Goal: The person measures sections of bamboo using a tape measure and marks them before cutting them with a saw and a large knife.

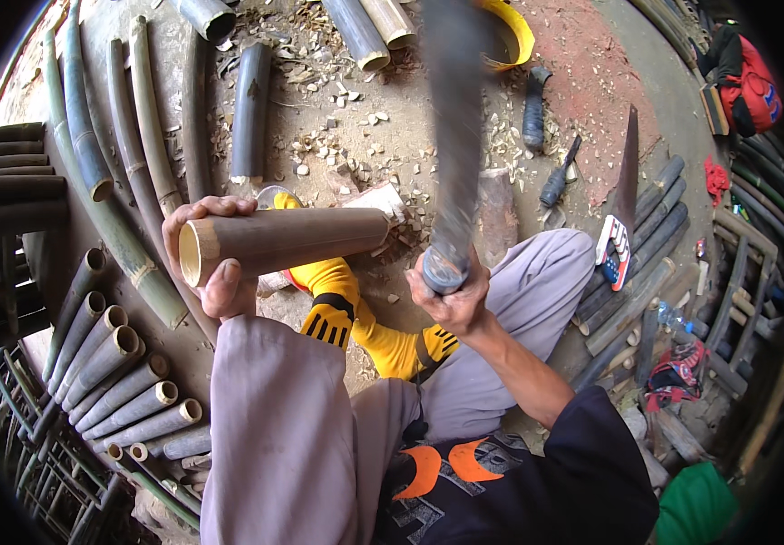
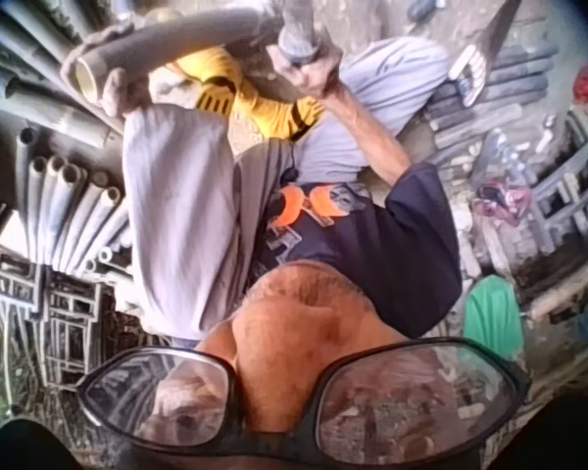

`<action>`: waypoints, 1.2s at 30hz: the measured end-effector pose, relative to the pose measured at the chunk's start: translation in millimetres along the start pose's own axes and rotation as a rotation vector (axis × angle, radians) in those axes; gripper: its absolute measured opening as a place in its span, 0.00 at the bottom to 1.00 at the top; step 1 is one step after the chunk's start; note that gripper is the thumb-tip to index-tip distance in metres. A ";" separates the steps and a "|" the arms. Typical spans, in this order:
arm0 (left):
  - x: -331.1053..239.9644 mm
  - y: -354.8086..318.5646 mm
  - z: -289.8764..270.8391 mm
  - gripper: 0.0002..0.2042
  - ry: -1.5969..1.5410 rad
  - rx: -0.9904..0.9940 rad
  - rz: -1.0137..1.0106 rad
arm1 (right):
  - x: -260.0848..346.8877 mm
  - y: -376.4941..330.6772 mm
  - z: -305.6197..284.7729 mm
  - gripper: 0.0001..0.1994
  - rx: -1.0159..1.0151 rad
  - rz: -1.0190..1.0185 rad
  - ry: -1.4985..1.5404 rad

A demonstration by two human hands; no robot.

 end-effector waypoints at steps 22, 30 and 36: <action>-5.4 2.8 1.6 0.36 0.069 -0.452 -0.069 | -58.3 5.0 1.7 0.19 0.388 0.512 -0.360; -2.2 -6.5 4.5 0.27 0.286 -0.559 0.036 | -11.6 -7.8 12.9 0.19 0.020 -0.026 -0.145; -1.5 2.7 2.2 0.26 0.169 -0.465 0.081 | -56.1 -7.6 4.6 0.20 0.274 0.453 -0.313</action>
Point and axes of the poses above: each hand's wrist, its own y-axis towards the middle knuckle, its own z-axis out of the palm, x = y × z, the point moved 3 cm from there along y, towards the middle knuckle, and after that the axes turned 3 degrees about y, right-handed, at the moved point
